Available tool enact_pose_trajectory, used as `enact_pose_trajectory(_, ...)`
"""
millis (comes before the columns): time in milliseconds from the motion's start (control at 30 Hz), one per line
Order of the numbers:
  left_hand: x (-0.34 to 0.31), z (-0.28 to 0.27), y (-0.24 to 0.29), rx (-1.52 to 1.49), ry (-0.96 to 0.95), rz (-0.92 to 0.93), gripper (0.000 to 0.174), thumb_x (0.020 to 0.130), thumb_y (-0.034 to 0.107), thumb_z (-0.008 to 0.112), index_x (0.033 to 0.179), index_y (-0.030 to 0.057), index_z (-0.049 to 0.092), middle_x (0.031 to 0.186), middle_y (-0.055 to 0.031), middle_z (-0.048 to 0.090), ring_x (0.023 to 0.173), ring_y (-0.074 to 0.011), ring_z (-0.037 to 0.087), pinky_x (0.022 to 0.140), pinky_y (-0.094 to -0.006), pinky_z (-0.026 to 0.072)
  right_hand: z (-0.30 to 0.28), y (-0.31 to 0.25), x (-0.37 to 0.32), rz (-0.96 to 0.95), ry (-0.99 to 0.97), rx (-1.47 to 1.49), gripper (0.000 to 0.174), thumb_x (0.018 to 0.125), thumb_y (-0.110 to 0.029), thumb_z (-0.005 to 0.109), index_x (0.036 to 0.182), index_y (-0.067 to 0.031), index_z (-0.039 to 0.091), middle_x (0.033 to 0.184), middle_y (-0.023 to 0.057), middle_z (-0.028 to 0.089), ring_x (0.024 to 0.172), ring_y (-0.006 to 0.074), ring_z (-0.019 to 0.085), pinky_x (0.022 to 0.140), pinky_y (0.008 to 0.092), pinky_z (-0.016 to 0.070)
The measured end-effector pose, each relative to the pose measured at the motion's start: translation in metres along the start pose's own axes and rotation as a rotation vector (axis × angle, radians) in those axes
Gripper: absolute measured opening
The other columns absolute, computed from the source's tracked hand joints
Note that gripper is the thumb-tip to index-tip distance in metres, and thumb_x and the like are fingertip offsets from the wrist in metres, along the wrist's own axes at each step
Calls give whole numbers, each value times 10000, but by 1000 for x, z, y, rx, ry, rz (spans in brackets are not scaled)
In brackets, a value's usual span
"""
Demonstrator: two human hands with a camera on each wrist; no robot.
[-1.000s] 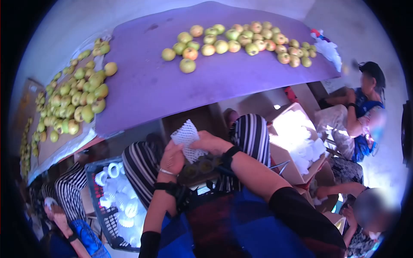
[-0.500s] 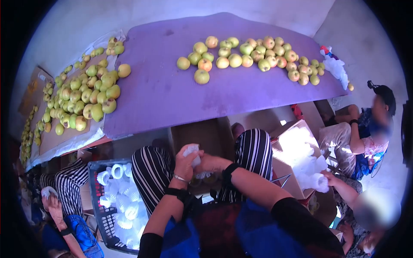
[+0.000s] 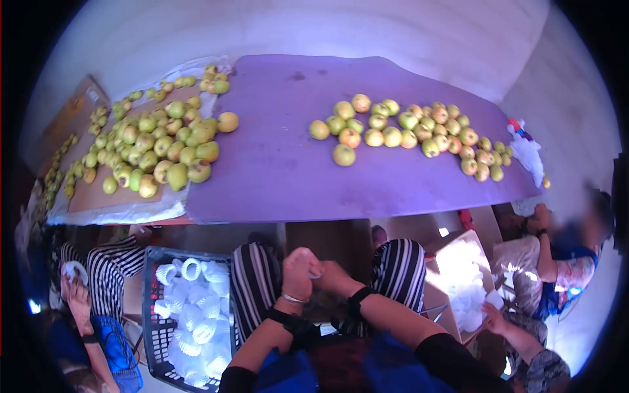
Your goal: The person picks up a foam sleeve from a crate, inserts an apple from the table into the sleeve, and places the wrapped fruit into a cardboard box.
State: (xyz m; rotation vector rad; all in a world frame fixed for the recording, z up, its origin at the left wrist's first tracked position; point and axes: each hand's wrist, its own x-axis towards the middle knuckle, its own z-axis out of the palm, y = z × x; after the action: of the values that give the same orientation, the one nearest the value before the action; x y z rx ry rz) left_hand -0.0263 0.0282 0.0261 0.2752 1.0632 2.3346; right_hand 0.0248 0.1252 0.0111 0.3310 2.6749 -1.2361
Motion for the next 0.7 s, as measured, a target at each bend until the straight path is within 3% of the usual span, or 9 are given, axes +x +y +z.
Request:
enact_pose_trajectory(67,0,-5,-3,127,-49,-9,365,901,243,429,593,48,425,514,-26,408,474,-106,396,475,-242,334,2,3,6,9,-36,-186,274,704,-335,565,820,-91,610,852,175,612,814,356,573,709,407,469)
enact_pose_trajectory(167,-3,4,2,235,-116,22,421,905,254,420,531,61,402,492,-3,389,467,-81,367,461,-234,299,19,33,21,-3,-17,-263,217,686,-305,564,773,-113,616,844,152,616,790,357,579,681,415,470)
enact_pose_trajectory(300,-7,7,12,348,-172,49,418,890,239,439,518,63,368,501,24,360,477,-63,321,448,-242,268,51,79,35,-75,2,-83,213,674,-306,568,724,-103,608,817,151,615,780,344,584,658,393,470)
enact_pose_trajectory(400,-5,3,16,380,-204,146,401,877,229,461,535,48,354,511,33,335,485,-64,296,446,-252,253,59,70,34,-91,94,60,221,666,-311,575,719,-98,600,793,147,615,773,340,583,642,378,470)
enact_pose_trajectory(567,-1,-3,25,380,-258,281,372,857,209,479,558,14,375,516,17,330,495,-70,307,451,-262,264,38,18,28,-239,-20,297,219,663,-310,582,723,-100,596,788,139,617,777,341,581,644,377,471)
enact_pose_trajectory(700,-5,-7,12,384,-119,135,343,834,180,483,556,4,385,515,14,346,494,-75,322,454,-264,274,55,23,31,-186,-17,212,214,661,-304,587,732,-102,595,798,137,618,784,344,581,654,383,472)
